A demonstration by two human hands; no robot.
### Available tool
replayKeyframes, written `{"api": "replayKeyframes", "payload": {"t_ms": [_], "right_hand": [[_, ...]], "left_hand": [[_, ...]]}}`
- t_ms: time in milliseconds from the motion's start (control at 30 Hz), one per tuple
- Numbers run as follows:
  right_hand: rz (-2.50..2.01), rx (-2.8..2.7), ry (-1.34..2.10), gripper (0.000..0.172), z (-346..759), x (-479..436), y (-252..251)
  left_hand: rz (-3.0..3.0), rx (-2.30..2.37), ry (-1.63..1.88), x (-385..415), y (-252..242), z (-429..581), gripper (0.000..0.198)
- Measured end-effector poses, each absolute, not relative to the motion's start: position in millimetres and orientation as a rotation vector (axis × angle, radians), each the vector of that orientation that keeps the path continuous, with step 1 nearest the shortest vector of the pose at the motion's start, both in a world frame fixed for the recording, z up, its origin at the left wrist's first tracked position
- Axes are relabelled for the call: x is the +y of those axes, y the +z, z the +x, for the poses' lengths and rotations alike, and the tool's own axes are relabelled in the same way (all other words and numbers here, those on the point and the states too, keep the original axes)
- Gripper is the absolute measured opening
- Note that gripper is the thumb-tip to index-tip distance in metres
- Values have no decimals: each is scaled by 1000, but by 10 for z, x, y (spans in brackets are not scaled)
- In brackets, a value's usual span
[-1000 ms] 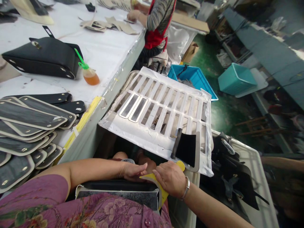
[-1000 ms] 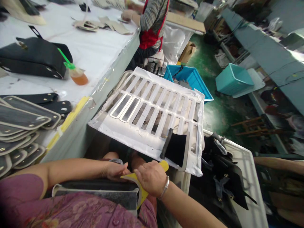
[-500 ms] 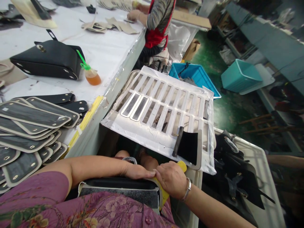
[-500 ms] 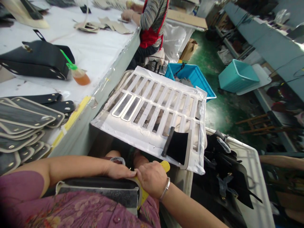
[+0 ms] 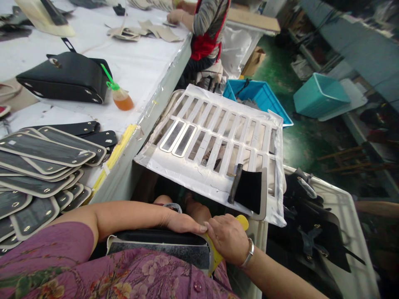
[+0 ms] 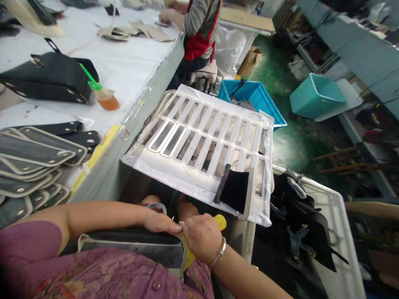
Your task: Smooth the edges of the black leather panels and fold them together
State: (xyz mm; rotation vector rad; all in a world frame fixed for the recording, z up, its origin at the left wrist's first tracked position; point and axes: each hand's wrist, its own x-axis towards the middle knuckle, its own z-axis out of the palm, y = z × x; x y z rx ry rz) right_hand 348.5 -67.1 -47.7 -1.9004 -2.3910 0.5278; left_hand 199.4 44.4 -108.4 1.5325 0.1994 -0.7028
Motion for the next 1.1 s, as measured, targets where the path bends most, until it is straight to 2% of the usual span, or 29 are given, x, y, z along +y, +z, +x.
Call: {"api": "replayKeyframes", "payload": {"t_ms": [300, 500, 600, 700, 867, 933, 1100], "right_hand": [[-1936, -2366, 507, 35, 3402, -739, -480], [-2164, -2271, 440, 31, 3226, -854, -427], [-2179, -2301, 389, 25, 3198, -866, -376], [-2133, -2291, 472, 29, 3317, -881, -331], [-2121, -1789, 554, 46, 3697, -1105, -300], [-2135, -1629, 596, 53, 3780, -1253, -309], [-1994, -1234, 876, 52, 3720, -1604, -461]], "left_hand": [[1515, -136, -618, 478, -1083, 2002, 70], [1608, -168, -659, 524, -891, 2055, 53], [1723, -158, -661, 555, -747, 2031, 55], [1783, 9, -733, 602, -609, 1929, 63], [1822, 268, -716, 519, -450, 1786, 75], [1875, 294, -704, 423, -400, 1810, 74], [1940, 329, -686, 211, -300, 1935, 58]]}}
